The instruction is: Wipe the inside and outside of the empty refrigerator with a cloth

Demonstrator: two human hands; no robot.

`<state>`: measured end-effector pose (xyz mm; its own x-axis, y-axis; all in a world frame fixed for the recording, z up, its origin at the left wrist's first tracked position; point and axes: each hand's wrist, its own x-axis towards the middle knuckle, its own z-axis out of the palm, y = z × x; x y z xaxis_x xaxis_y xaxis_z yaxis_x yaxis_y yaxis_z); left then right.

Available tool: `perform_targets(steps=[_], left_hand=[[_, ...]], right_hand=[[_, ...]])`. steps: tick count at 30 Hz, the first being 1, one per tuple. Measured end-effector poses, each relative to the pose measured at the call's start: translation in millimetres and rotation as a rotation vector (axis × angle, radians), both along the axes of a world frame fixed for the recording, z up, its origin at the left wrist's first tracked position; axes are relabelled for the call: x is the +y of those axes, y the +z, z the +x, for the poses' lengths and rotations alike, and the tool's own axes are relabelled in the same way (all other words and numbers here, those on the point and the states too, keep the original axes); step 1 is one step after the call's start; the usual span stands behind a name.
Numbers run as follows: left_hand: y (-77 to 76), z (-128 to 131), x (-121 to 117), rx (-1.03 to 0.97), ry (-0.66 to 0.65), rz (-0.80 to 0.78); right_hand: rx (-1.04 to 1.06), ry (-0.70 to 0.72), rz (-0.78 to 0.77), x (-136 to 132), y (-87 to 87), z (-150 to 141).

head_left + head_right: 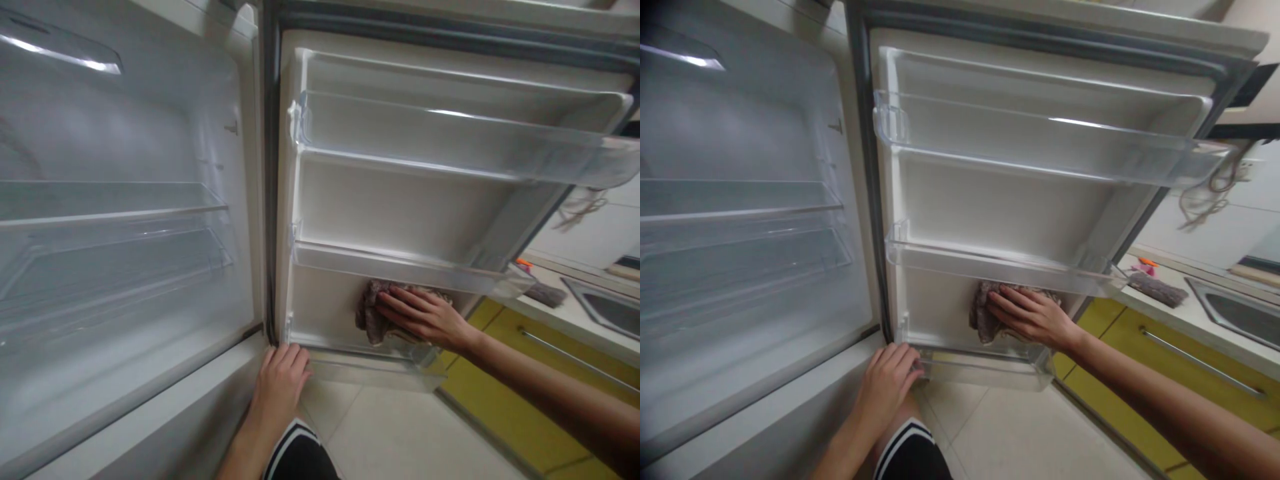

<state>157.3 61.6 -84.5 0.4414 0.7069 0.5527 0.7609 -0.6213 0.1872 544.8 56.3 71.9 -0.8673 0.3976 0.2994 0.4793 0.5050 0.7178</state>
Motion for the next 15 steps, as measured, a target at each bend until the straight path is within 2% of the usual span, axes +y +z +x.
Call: perform_targets(steps=[2,5,9,11,13,15], left_hand=[[-1.3,0.9,0.2,-0.015,-0.006,-0.009],[-2.1,3.0,-3.0,-0.036,-0.006,-0.037],[-1.2,5.6,-7.6,-0.048,0.023,-0.059],[-1.0,6.2,-7.7,-0.042,0.033,-0.054],[-1.0,6.0,-6.6,-0.039,0.036,-0.04],[-0.6,5.4,-5.4,-0.037,0.034,-0.024]], right_hand=[[0.073,-0.03,-0.039,9.1,6.7,-16.9],[0.193,-0.03,-0.085,33.5,9.2,-60.4],[0.221,0.093,0.028,70.6,-1.2,-133.6],[0.261,0.14,0.083,83.8,-9.0,-161.3],[0.313,0.163,0.085,91.2,-14.0,-174.7],[0.33,0.153,0.063,92.7,-13.9,-172.6]])
